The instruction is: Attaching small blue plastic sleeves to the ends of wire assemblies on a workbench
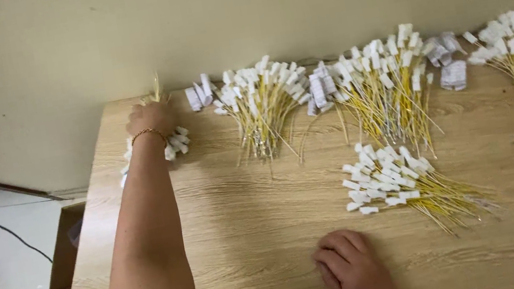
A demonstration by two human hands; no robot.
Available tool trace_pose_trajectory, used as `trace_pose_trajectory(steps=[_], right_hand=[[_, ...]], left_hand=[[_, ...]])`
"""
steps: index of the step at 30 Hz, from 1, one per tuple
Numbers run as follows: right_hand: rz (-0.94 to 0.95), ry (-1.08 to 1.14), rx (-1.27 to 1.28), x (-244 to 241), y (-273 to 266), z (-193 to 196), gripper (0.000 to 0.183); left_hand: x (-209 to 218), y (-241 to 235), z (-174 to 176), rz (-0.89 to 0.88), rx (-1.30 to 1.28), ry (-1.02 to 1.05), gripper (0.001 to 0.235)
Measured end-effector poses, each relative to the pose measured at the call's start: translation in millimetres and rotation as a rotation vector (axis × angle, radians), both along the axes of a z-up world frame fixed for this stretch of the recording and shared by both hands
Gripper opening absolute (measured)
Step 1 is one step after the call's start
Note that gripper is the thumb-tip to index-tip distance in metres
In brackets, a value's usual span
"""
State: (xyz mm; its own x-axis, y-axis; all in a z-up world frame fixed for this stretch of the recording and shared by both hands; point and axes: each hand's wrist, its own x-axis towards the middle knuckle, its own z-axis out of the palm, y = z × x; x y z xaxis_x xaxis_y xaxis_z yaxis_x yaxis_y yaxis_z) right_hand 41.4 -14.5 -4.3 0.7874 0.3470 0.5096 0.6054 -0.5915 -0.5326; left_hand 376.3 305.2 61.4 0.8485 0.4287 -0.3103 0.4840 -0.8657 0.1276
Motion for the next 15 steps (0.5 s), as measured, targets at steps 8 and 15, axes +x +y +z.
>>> trace_pose_trajectory(steps=[8,15], right_hand=[[-0.010,-0.016,0.052,-0.2,1.3,41.6,0.004],[-0.008,-0.061,0.124,-23.7,-13.9,44.7,0.006]], left_hand=[[-10.8,-14.2,7.5,-0.068,0.258,-0.027,0.075],[-102.1,-72.1,35.2,-0.540,0.134,-0.402,0.044]])
